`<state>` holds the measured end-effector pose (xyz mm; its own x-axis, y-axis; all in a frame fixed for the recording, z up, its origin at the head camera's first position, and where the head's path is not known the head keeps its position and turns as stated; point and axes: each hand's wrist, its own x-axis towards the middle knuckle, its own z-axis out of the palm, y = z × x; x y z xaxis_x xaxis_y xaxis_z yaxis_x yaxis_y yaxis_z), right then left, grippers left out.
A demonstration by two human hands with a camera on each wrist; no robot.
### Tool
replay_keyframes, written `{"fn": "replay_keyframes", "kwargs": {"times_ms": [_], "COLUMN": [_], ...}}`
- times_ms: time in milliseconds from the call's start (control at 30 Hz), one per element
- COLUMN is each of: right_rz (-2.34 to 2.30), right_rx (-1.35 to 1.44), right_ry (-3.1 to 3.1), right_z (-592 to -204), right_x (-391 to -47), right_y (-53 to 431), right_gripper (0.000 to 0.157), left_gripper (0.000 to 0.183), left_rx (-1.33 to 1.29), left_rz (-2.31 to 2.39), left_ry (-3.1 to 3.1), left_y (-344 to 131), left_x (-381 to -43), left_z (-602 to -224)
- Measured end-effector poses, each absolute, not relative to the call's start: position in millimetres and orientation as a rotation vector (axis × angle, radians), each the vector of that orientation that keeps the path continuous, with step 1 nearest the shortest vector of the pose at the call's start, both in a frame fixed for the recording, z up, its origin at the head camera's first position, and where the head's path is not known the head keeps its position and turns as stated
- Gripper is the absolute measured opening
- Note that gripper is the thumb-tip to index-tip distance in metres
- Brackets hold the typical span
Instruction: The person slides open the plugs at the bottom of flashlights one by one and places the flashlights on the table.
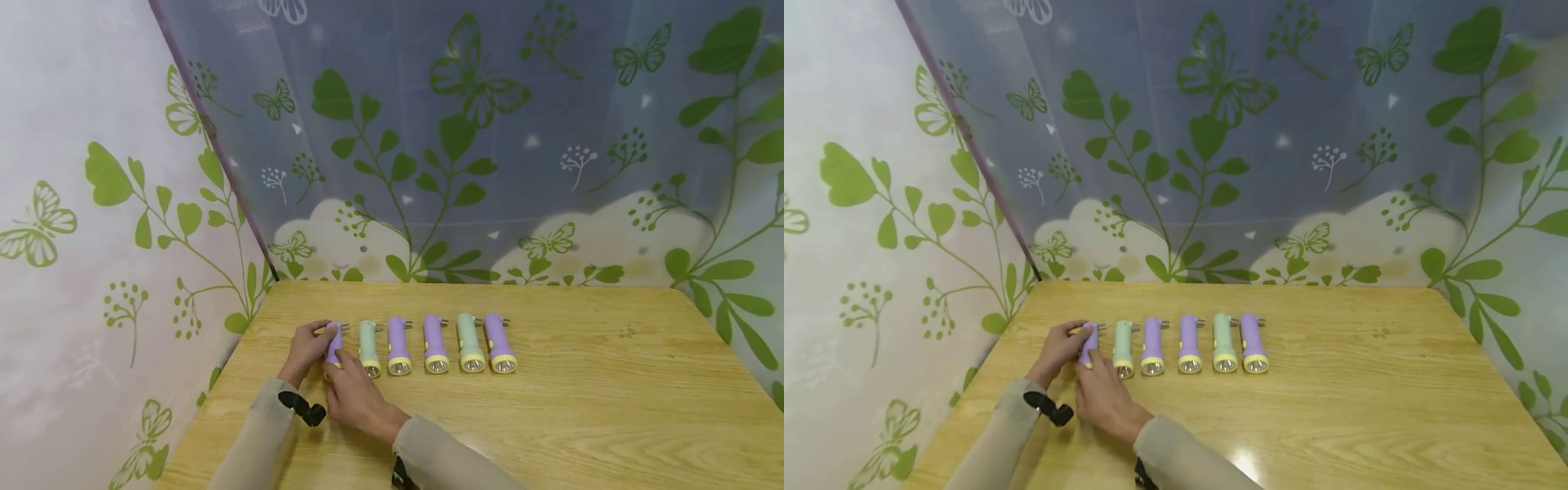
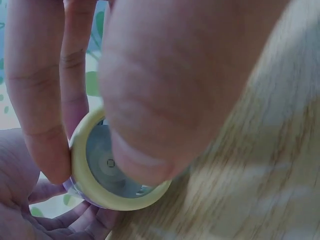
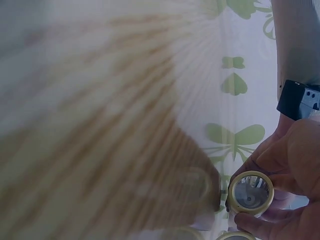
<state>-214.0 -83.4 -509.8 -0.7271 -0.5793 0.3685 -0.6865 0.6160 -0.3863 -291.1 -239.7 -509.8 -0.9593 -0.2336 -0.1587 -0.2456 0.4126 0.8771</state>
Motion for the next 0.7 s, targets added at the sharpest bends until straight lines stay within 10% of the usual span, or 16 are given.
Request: {"fn": "replay_keyframes", "kwargs": {"times_ms": [700], "right_rz": [0.785], "right_rx": [1.030], "right_ry": [-2.688], "right_z": [-514.4], "right_x": [-218.7], "right_y": [-87.4], "right_gripper": [0.039], "left_gripper": [0.050], "left_rx": [-0.456], "left_rz": [1.515], "left_ry": [2.693], "left_y": [-239.8], "left_x": [-294.2], "left_z": [-511.2]}}
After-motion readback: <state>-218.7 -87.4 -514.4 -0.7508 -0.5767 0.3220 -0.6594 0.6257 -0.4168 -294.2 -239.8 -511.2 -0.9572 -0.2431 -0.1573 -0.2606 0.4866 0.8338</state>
